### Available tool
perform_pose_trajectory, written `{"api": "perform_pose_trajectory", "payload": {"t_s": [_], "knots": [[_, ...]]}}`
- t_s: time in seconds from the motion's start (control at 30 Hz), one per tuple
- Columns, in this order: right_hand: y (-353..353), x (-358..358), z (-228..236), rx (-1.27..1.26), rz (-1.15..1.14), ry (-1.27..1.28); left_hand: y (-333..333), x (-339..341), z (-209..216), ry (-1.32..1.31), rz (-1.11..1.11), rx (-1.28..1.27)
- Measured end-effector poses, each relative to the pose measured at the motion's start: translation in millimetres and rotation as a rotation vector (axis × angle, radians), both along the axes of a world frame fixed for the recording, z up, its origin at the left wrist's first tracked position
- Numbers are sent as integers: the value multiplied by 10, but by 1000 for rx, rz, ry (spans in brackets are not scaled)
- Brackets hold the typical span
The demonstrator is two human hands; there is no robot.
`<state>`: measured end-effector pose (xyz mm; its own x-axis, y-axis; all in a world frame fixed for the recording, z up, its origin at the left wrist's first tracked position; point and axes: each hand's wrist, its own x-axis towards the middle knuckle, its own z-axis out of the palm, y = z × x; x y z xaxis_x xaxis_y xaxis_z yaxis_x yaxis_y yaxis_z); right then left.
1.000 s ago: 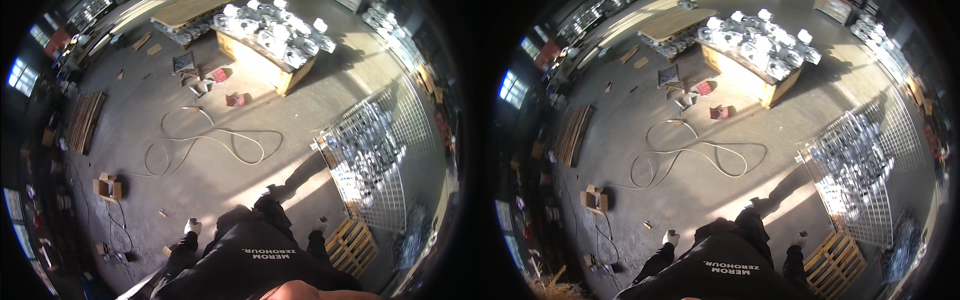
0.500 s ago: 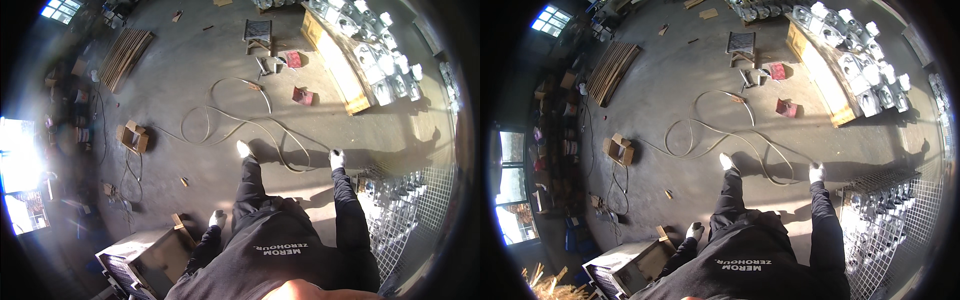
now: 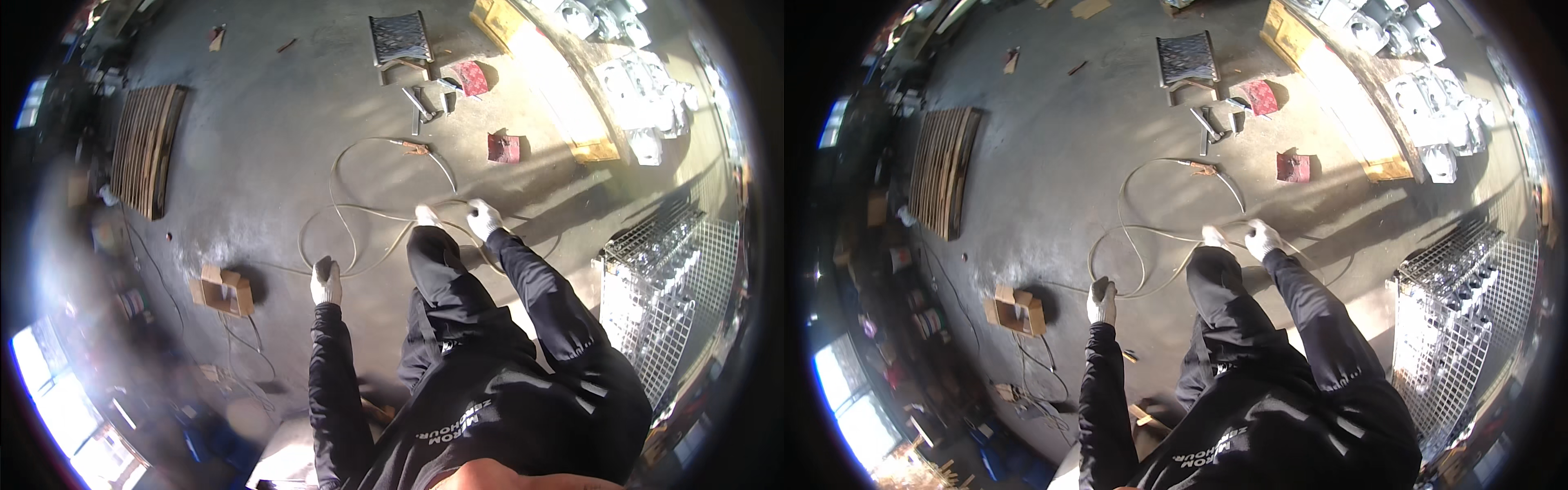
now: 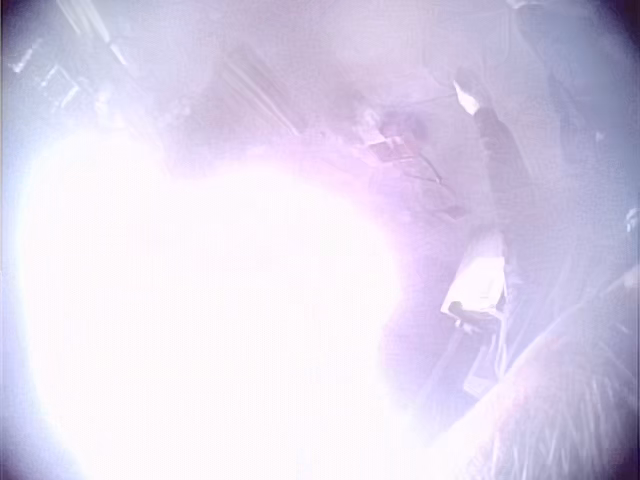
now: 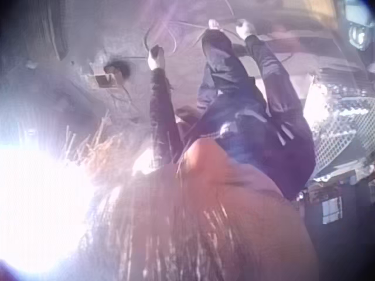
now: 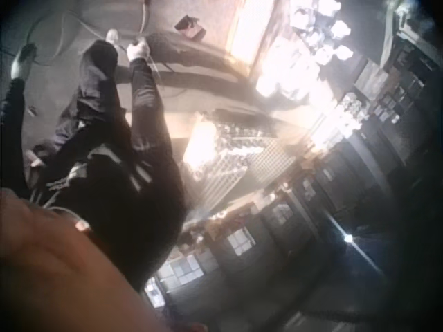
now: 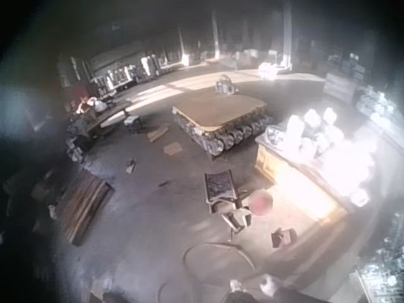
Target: The person puts on gloves and uses a red abrasive block to deburr and smooth the surfaces of a metal casting on a wooden workbench. They then move the finished part to a wire basket with other similar parts and continue the process with additional castings.
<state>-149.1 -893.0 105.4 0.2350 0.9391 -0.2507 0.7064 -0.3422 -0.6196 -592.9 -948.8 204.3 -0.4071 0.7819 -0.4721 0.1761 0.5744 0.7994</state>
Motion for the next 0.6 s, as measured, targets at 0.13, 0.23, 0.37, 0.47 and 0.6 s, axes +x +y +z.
{"api": "perform_pose_trajectory", "payload": {"t_s": [0.13,0.23,0.37,0.47,0.6], "knots": [[913,-693,-605,-61,70,120,896,194,119,-19,-290,138],[1531,-1169,-1280,-138,-127,451,1122,124,-273,284,-539,40],[2200,-1446,-2391,-526,-178,460,953,-517,-1174,181,-427,-490],[2703,-1521,-3445,-798,-258,285,738,-1226,-1391,167,-142,-866],[3335,-1566,-4893,-628,-632,303,921,-1863,-1274,244,122,-891]]}}
